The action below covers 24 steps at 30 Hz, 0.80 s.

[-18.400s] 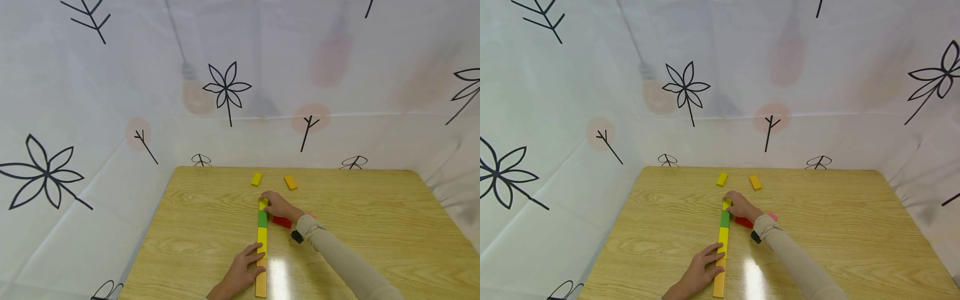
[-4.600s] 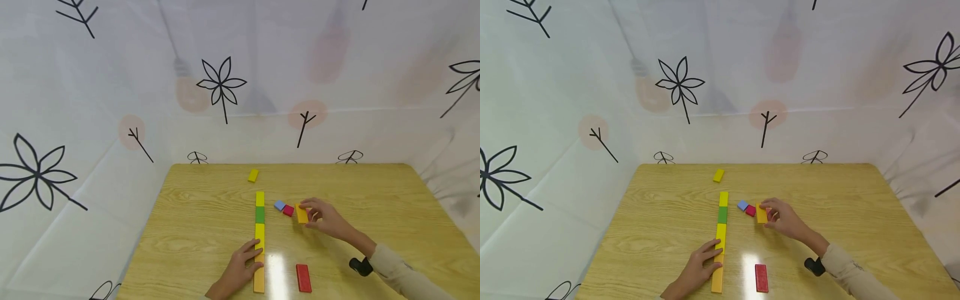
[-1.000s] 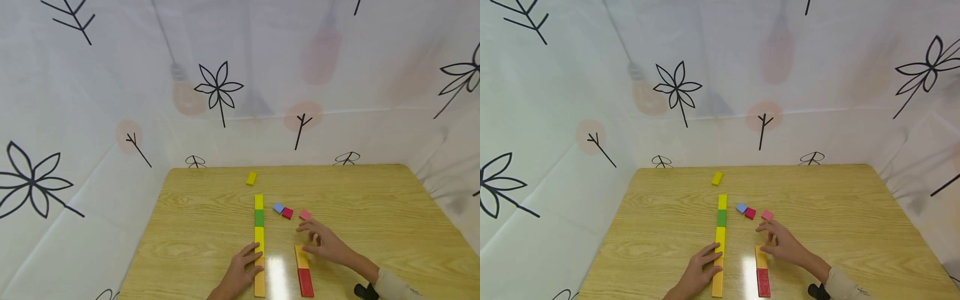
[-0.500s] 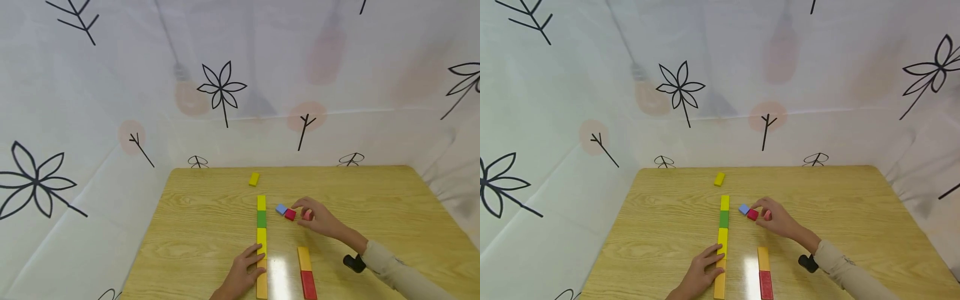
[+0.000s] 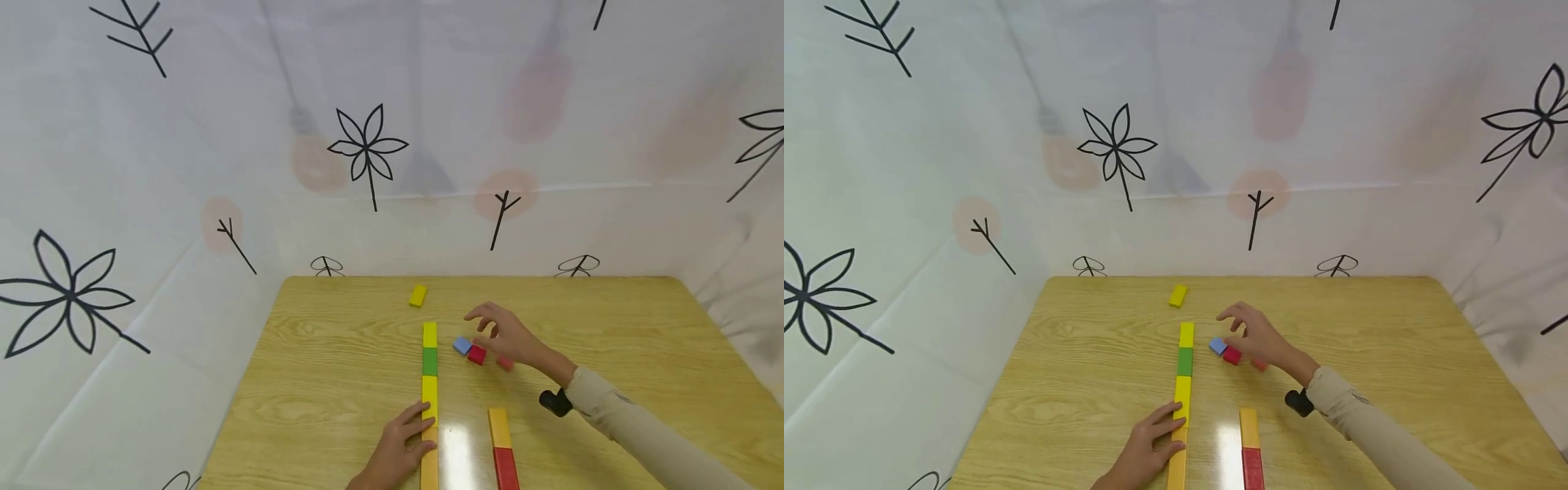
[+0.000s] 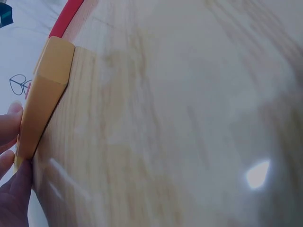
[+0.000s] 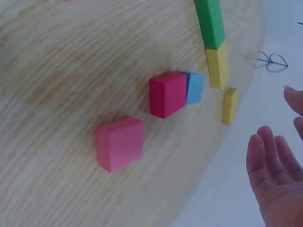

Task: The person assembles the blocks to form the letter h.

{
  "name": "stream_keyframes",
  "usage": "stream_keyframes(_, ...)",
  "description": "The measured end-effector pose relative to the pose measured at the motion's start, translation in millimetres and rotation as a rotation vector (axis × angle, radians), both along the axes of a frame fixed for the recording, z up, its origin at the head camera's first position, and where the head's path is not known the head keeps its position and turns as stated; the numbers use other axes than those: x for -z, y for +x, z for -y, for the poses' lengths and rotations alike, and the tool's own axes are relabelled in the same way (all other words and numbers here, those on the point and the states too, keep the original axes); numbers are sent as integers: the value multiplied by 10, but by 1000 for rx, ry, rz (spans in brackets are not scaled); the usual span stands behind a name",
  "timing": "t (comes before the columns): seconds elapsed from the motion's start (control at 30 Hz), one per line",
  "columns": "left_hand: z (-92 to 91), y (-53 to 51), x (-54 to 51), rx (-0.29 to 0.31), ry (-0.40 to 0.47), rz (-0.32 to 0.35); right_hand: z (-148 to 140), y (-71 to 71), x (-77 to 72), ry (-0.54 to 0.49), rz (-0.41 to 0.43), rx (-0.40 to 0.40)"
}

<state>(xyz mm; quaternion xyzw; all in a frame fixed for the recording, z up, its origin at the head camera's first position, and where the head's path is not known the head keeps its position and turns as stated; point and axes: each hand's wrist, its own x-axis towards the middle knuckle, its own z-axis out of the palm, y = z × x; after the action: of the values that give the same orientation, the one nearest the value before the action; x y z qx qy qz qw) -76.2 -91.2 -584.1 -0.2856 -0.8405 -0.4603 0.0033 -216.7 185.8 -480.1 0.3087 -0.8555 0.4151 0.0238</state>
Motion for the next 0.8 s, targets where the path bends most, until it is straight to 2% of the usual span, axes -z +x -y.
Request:
stream_keyframes(0.47,5,-1,7,2,-12,-7,154,-325,87,17,22,7)
stream_keyframes(0.8,-4,-12,0,8,-12,-63,263,-556,155,0,18,32)
